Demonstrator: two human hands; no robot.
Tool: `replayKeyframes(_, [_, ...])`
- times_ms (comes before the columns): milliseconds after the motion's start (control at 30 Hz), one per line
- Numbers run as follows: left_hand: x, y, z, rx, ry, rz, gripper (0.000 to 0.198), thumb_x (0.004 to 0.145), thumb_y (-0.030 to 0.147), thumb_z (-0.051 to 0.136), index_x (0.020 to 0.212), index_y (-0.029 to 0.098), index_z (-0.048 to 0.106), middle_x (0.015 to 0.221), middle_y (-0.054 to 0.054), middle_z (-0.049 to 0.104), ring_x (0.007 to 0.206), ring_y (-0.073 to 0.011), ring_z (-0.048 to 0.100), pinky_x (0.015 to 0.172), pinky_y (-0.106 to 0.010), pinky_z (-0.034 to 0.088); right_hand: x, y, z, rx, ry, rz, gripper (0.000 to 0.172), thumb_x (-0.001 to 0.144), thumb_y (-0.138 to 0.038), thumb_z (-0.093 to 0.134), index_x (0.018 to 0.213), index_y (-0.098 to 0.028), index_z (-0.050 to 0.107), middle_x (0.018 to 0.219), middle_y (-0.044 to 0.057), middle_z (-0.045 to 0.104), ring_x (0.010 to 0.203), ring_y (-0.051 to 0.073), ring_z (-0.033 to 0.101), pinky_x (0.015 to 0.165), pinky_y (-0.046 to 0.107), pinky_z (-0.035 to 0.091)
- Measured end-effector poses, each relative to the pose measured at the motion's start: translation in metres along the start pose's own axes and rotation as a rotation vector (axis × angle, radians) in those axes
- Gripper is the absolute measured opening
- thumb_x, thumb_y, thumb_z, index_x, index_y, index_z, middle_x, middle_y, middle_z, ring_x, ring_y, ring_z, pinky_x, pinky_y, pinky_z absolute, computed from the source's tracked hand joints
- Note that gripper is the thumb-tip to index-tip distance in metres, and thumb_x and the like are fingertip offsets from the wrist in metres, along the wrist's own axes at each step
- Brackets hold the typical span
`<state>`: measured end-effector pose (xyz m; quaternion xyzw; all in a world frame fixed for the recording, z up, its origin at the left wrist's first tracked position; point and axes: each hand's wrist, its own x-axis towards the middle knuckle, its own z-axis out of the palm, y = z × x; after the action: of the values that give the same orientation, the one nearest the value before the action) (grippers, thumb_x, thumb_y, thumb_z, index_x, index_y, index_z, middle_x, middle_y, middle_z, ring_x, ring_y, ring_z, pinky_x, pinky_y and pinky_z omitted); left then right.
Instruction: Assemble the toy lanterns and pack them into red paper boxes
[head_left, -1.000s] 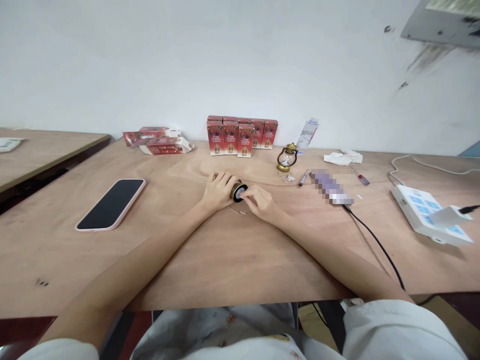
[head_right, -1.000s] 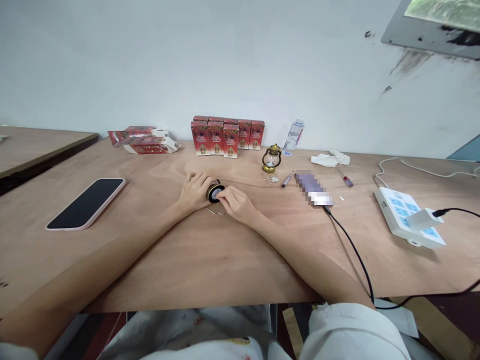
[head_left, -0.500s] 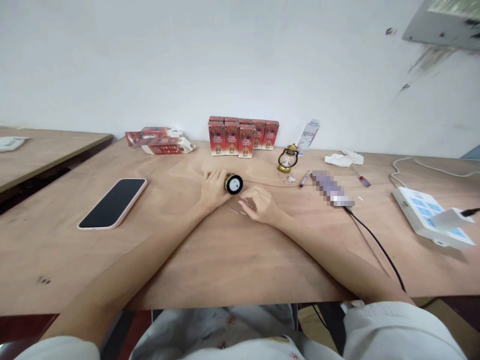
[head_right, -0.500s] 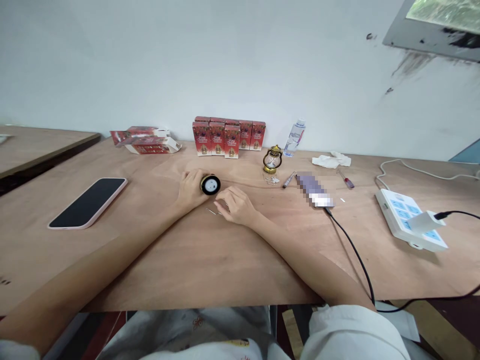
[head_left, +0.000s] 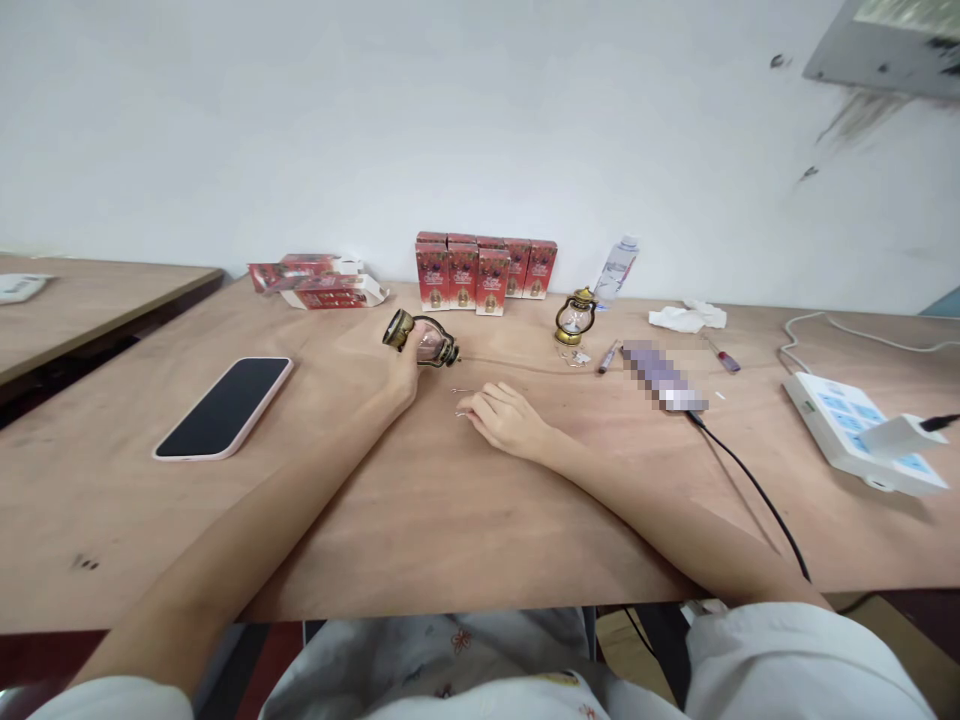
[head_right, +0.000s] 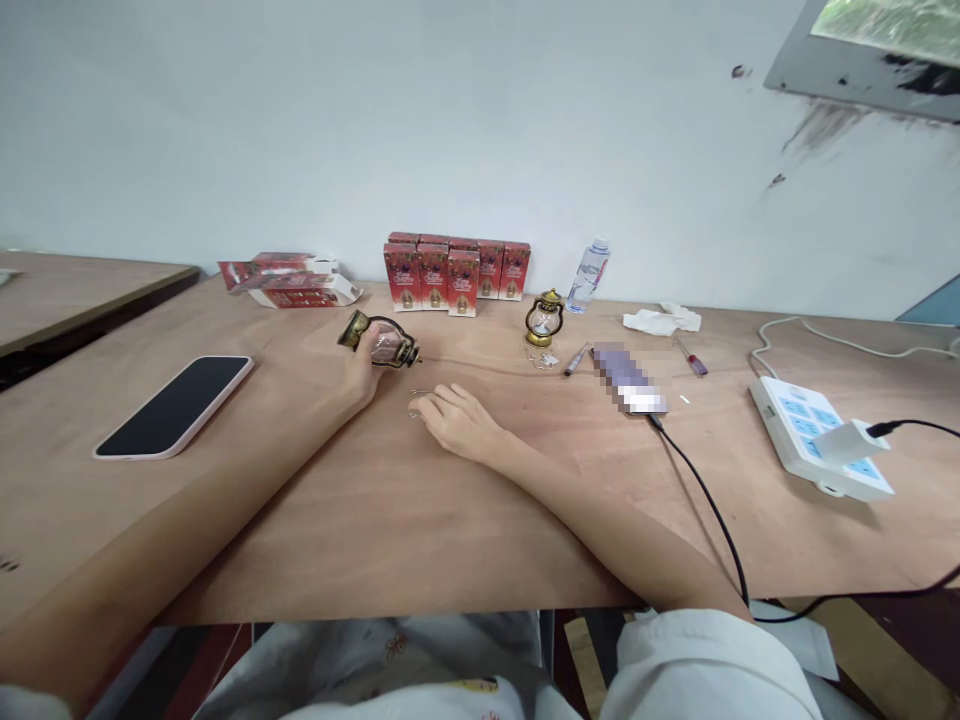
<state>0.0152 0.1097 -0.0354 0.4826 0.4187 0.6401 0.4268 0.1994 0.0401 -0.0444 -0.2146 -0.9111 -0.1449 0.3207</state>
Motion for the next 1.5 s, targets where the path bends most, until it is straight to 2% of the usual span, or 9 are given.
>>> replayKeyframes(67, [-0.003, 0.003, 0.001, -0.055, -0.055, -0.048, 0.045, 0.071, 0.063, 0.055, 0.078, 0.019, 0.055, 0.078, -0.005, 0.065, 0.075, -0.0205, 0.064, 0.061, -0.031, 0.052, 0.000, 0.001, 0.001, 0.061, 0.087, 0.101, 0.018, 0.094, -0.015, 0.037, 0.099, -0.015, 0.053, 0.084, 0.008, 0.063, 0.075, 0.018, 0.056, 0.069, 0.029, 0.041])
replayKeyframes(167, [-0.012, 0.007, 0.007, -0.092, -0.171, -0.072, 0.041, 0.071, 0.060, 0.059, 0.077, 0.019, 0.056, 0.075, -0.004, 0.065, 0.070, -0.0192, 0.063, 0.058, -0.030, 0.051, -0.002, 0.004, 0.003, 0.193, 0.207, 0.280, 0.021, 0.096, -0.017, 0.032, 0.105, -0.014, 0.050, 0.088, 0.008, 0.060, 0.076, 0.016, 0.057, 0.068, 0.026, 0.044])
replayKeyframes(267, [-0.018, 0.009, 0.011, -0.116, -0.266, -0.091, 0.040, 0.074, 0.059, 0.057, 0.077, 0.019, 0.057, 0.074, -0.003, 0.064, 0.068, -0.0175, 0.062, 0.058, -0.028, 0.050, -0.003, 0.007, 0.004, 0.292, 0.247, 0.356, 0.020, 0.096, -0.020, 0.032, 0.103, -0.016, 0.050, 0.089, 0.007, 0.058, 0.071, 0.014, 0.056, 0.067, 0.026, 0.046])
replayKeyframes(500, [-0.017, 0.007, 0.011, -0.202, -0.248, -0.138, 0.038, 0.073, 0.055, 0.059, 0.079, 0.017, 0.059, 0.073, -0.002, 0.065, 0.064, -0.0149, 0.062, 0.054, -0.023, 0.049, -0.002, 0.006, 0.001, 0.355, 0.277, 0.354, 0.018, 0.096, -0.019, 0.032, 0.101, -0.018, 0.049, 0.085, 0.004, 0.054, 0.067, 0.012, 0.053, 0.068, 0.027, 0.046])
replayKeyframes(800, [-0.016, 0.006, 0.011, -0.233, -0.213, -0.163, 0.035, 0.072, 0.053, 0.059, 0.076, 0.018, 0.060, 0.071, -0.002, 0.066, 0.065, -0.0164, 0.063, 0.055, -0.024, 0.048, -0.002, 0.006, 0.001, 0.343, 0.283, 0.347, 0.017, 0.096, -0.018, 0.032, 0.101, -0.019, 0.048, 0.086, 0.005, 0.054, 0.069, 0.013, 0.053, 0.068, 0.027, 0.047])
replayKeyframes(1300, [-0.017, 0.007, 0.010, -0.304, -0.267, -0.159, 0.030, 0.079, 0.047, 0.056, 0.077, 0.017, 0.061, 0.070, -0.001, 0.066, 0.064, -0.0141, 0.063, 0.055, -0.022, 0.049, -0.002, 0.007, 0.001, 0.337, 0.259, 0.388, 0.019, 0.096, -0.019, 0.031, 0.100, -0.019, 0.049, 0.086, 0.005, 0.055, 0.067, 0.013, 0.053, 0.068, 0.029, 0.047])
replayKeyframes(1500, [-0.018, 0.011, 0.007, -0.436, -0.302, -0.314, 0.031, 0.078, 0.048, 0.058, 0.078, 0.017, 0.061, 0.075, -0.002, 0.067, 0.072, -0.0162, 0.065, 0.061, -0.025, 0.053, -0.004, 0.010, 0.006, 0.304, 0.255, 0.462, 0.018, 0.094, -0.020, 0.031, 0.101, -0.019, 0.048, 0.088, 0.007, 0.058, 0.080, 0.017, 0.058, 0.073, 0.032, 0.049])
